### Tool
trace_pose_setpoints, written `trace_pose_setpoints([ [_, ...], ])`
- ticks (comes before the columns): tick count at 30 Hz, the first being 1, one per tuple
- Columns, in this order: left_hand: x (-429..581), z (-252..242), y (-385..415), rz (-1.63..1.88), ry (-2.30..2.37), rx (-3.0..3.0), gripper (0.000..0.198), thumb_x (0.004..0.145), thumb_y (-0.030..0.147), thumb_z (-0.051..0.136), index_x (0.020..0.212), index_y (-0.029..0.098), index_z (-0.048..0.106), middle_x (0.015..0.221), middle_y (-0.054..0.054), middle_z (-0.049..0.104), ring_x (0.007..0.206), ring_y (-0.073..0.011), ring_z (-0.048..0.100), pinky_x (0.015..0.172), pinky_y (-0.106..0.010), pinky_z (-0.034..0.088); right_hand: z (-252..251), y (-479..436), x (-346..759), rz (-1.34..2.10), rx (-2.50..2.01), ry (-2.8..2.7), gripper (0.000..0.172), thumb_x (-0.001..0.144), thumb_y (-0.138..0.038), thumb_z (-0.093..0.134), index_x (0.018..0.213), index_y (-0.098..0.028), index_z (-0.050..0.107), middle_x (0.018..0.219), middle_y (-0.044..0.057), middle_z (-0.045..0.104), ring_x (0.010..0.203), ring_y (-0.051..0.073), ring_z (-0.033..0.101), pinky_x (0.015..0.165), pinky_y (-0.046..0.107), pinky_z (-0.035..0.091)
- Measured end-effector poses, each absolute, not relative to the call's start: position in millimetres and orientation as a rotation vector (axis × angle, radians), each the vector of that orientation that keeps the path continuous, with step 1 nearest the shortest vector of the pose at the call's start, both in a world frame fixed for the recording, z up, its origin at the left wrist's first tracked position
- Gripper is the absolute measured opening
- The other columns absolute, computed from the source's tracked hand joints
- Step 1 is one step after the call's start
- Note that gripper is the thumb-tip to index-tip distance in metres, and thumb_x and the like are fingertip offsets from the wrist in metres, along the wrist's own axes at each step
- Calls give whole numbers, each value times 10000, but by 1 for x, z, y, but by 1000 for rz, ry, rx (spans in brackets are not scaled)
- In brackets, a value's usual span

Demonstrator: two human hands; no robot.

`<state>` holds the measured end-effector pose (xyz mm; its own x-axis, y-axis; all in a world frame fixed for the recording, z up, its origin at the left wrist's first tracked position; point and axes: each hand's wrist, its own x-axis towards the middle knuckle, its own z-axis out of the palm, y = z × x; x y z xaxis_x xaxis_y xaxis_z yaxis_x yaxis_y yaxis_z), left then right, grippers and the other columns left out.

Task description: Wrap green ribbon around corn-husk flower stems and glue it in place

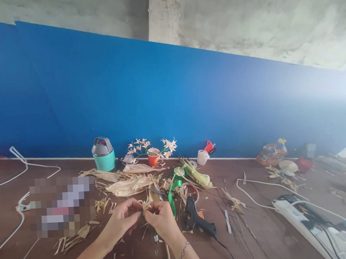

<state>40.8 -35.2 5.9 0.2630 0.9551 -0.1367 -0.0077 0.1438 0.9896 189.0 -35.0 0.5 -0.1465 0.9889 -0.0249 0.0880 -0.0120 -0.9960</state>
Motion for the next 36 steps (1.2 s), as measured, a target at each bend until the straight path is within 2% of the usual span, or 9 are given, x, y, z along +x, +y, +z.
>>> trace_pose_setpoints([
  [6,40,1,-34,883,1112,1360,47,662,200,592,663,178,550,498,65,473,404,-78,377,398,-185,285,2,-36,189,1007,-1356,-1570,138,601,-132,533,473,-148,580,461,-36,447,477,89,353,455,209,275],
  [11,40,1,-34,899,1154,1522,30,635,160,569,607,170,564,572,34,523,542,-117,444,501,-200,334,2,-39,187,924,-1411,-1659,120,596,-137,521,498,-153,589,490,-21,496,503,109,417,481,211,319],
  [14,38,-3,-33,856,1163,1572,58,637,153,542,586,164,567,555,35,501,565,-125,448,536,-209,338,1,-40,187,880,-1413,-1714,108,586,-126,507,512,-159,579,505,-23,515,510,110,438,489,206,326],
  [26,37,-16,-30,781,1098,1453,42,625,189,573,607,165,544,498,69,457,448,-94,416,449,-211,294,4,-43,189,629,-1481,-1899,113,573,-82,492,506,-168,519,539,-12,547,535,114,466,521,205,326],
  [32,36,-9,-29,788,1121,1284,135,734,284,497,686,178,566,421,52,522,384,-126,484,398,-218,361,2,-39,195,681,-1512,-1835,111,606,-117,492,509,-170,503,520,-13,521,521,115,452,505,204,324],
  [36,37,1,-29,898,1123,1139,137,719,300,535,670,173,556,491,21,602,476,-154,593,468,-236,444,-1,-33,199,744,-1505,-1709,97,621,-156,505,526,-171,499,516,-22,496,517,110,434,492,198,329],
])
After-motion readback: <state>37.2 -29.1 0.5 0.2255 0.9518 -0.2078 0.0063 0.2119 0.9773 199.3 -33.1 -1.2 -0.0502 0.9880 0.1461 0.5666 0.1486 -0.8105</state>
